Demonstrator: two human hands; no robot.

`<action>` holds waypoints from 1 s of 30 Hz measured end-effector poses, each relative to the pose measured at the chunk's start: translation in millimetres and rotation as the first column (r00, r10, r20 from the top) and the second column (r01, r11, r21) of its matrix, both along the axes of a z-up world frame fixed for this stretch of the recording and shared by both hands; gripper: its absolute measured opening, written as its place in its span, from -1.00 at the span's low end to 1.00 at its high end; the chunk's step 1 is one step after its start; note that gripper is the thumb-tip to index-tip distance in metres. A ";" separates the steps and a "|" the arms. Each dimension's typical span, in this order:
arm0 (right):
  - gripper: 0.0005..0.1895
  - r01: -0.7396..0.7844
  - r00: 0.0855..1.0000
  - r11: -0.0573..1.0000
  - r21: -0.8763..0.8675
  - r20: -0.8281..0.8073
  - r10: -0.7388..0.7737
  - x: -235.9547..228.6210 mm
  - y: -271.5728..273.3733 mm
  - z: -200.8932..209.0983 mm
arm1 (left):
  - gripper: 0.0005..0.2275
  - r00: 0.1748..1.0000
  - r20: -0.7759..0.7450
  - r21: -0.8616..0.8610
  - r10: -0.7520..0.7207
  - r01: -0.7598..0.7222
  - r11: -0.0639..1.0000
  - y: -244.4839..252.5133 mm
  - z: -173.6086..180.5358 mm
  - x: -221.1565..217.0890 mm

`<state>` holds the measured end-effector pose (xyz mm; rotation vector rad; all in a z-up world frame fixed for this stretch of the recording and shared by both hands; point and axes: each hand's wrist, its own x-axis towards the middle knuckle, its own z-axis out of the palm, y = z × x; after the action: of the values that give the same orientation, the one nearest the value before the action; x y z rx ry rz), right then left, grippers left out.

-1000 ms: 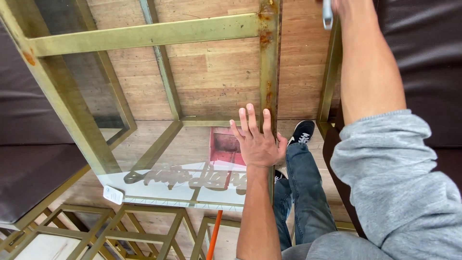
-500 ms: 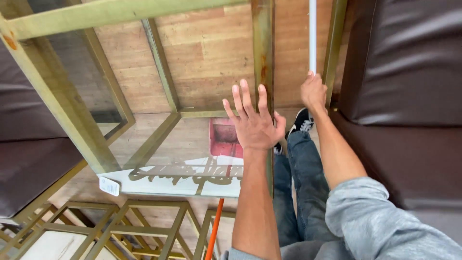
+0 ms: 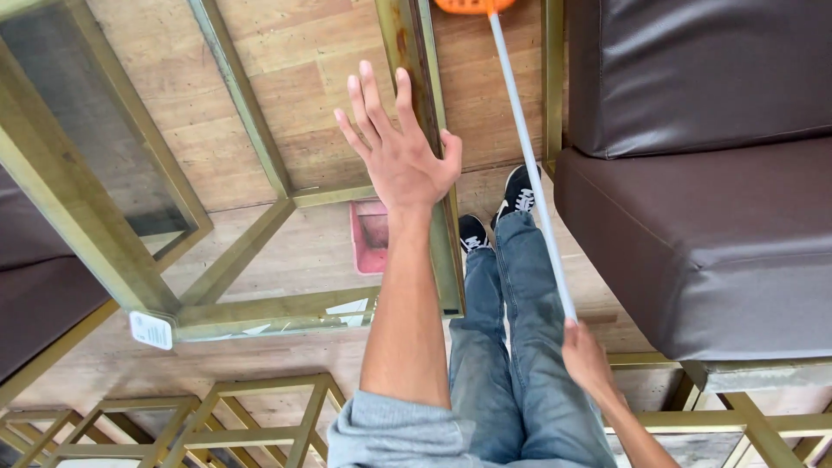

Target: Sweeping the floor around and under furniture using a broom and a dustpan.

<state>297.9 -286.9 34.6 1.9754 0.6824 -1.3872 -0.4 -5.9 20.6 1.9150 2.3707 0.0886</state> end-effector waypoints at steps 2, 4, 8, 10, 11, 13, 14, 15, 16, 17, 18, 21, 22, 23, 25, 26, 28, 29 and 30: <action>-0.37 0.045 0.998 0.996 0.073 0.038 -0.048 26.0 -42.7 11.3 | -0.18 1.000 0.017 0.007 0.005 -0.005 1.000 -1.6 -0.6 -0.3; -0.32 0.093 0.993 0.985 0.144 0.061 -0.103 43.5 -84.0 18.0 | -0.16 1.000 0.022 0.013 0.005 -0.005 1.000 -2.3 1.0 -0.6; -0.37 0.137 0.989 0.960 0.243 0.025 -0.147 45.5 -115.1 5.1 | -0.08 0.995 -0.098 -0.104 -0.031 0.021 0.994 0.7 4.7 -1.9; -0.40 0.127 0.991 0.953 0.274 0.012 -0.135 24.8 -101.4 -3.6 | -0.06 0.991 -0.125 -0.144 -0.052 0.034 0.989 -2.1 6.8 -0.4; -0.50 0.262 0.965 0.904 0.339 -0.061 -0.257 9.3 -87.9 -9.1 | -0.07 0.988 -0.143 -0.160 -0.054 0.031 0.987 -3.7 8.3 1.0; -0.60 0.395 0.918 0.822 0.409 -0.155 -0.364 -26.0 -36.9 -31.2 | -0.08 0.984 -0.171 -0.153 -0.053 0.026 0.988 3.3 9.2 0.3; -0.61 0.472 0.881 0.770 0.430 -0.271 -0.389 -44.8 -9.5 -39.4 | -0.09 0.985 -0.168 -0.139 -0.048 0.024 0.990 2.7 8.3 0.1; -0.62 0.547 0.831 0.712 0.439 -0.384 -0.402 -63.6 18.4 -47.8 | -0.10 0.985 -0.165 -0.125 -0.043 0.022 0.992 2.4 6.8 0.0; -0.62 0.549 0.830 0.711 0.438 -0.383 -0.405 -82.3 54.8 -47.1 | -0.10 0.985 -0.164 -0.127 -0.046 0.025 0.992 2.0 5.4 -0.3; -0.66 0.536 0.838 0.699 0.474 -0.395 -0.375 -100.8 91.6 -46.9 | -0.10 0.991 -0.132 -0.131 -0.036 0.019 0.991 2.0 3.6 -0.7; -0.69 0.521 0.848 0.687 0.507 -0.404 -0.344 -118.3 128.0 -45.7 | -0.10 0.995 -0.099 -0.138 -0.023 0.009 0.990 1.1 2.4 -0.7; -0.52 0.364 0.912 0.694 0.621 -0.388 -0.131 -148.5 220.6 -58.9 | -0.11 0.997 -0.070 -0.111 -0.031 0.023 0.994 1.4 2.5 -0.2; -0.52 0.365 0.911 0.692 0.622 -0.391 -0.129 -150.9 240.9 -70.9 | -0.11 0.997 -0.071 -0.108 -0.030 0.022 0.994 2.4 3.0 -0.4; -0.47 0.322 0.925 0.702 0.635 -0.371 -0.089 -153.6 261.1 -82.4 | -0.12 0.998 -0.060 -0.102 -0.026 0.019 0.995 3.1 3.8 -1.0; -0.43 0.277 0.937 0.709 0.649 -0.347 -0.048 -150.7 287.8 -95.7 | -0.14 0.999 -0.045 -0.095 -0.022 0.017 0.995 4.9 4.5 -0.9; -0.48 0.242 0.947 0.779 0.579 -0.316 -0.060 -145.6 293.5 -96.9 | -0.13 0.997 -0.067 -0.114 -0.025 0.017 0.993 4.7 5.3 -0.6; -0.53 0.204 0.957 0.840 0.502 -0.282 -0.064 -128.0 280.1 -105.9 | -0.12 0.996 -0.088 -0.132 -0.023 0.011 0.991 2.5 3.7 -1.3; -0.48 0.158 0.970 0.877 0.454 -0.236 -0.053 -115.0 261.1 -113.7 | -0.11 0.998 -0.067 -0.114 -0.019 0.012 0.993 0.7 1.4 -2.0; -0.41 0.115 0.981 0.906 0.407 -0.190 -0.039 -101.5 243.9 -122.3 | -0.10 0.999 -0.045 -0.091 -0.017 0.013 0.996 0.2 -1.7 -2.3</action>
<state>196.4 -43.0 -87.7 2.2390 1.0693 -1.5814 -2.7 -5.7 19.0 1.9132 2.3451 -0.0640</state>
